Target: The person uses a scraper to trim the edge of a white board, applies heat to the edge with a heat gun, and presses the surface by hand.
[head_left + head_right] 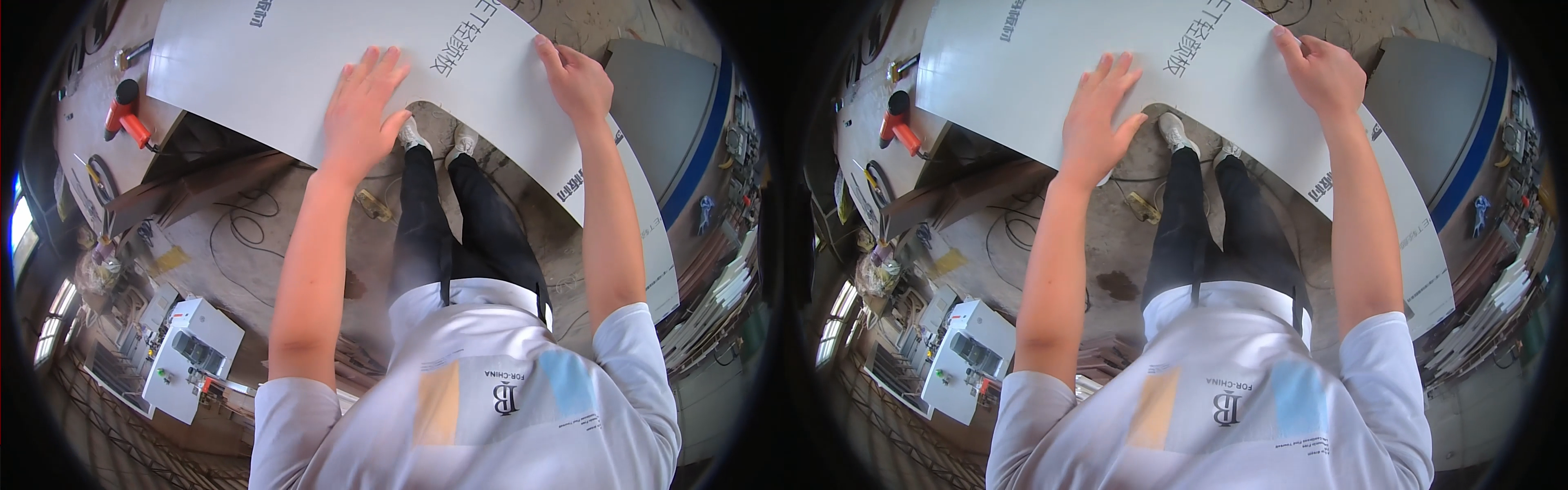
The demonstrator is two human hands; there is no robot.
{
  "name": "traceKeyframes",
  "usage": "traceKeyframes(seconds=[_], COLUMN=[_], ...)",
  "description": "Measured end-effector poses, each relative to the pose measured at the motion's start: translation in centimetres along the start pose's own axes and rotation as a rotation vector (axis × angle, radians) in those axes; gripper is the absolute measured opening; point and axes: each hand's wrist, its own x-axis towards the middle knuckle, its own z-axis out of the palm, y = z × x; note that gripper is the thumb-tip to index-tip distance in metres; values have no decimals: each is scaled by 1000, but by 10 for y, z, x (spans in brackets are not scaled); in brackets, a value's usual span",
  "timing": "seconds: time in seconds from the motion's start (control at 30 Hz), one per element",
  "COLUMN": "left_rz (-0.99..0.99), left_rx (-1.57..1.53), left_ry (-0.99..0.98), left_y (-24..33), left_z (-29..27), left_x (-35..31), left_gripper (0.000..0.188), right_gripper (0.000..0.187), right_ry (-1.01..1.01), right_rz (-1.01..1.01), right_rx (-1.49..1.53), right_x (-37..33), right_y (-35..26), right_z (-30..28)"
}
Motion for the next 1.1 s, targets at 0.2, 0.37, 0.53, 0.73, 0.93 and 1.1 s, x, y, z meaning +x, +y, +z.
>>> traceKeyframes(seconds=[0.2, 0.37, 0.53, 0.73, 0.93, 1.1], left_rz=[-147, -216, -178, -198, -164, -189], left_rx=[186, 271, 302, 378, 338, 329], left_ry=[107, 78, 78, 28, 59, 23], left_y=[27, 48, 51, 39, 51, 37], left_z=[25, 38, 44, 38, 41, 39], left_x=[-59, -58, -44, -67, -46, -69], left_gripper=[61, 65, 66, 66, 65, 69], right_gripper=[70, 72, 72, 71, 72, 73], right_ry=[47, 73, 108, 95, 115, 96], right_rz=[15, -13, -17, -32, -38, -21], right_rx=[10, 18, 9, -12, -15, -29], right_x=[-1, -3, -2, 1, 1, 1], right_y=[2, 0, 1, 5, 3, 4], right_z=[1, 3, 4, 4, 6, 7])
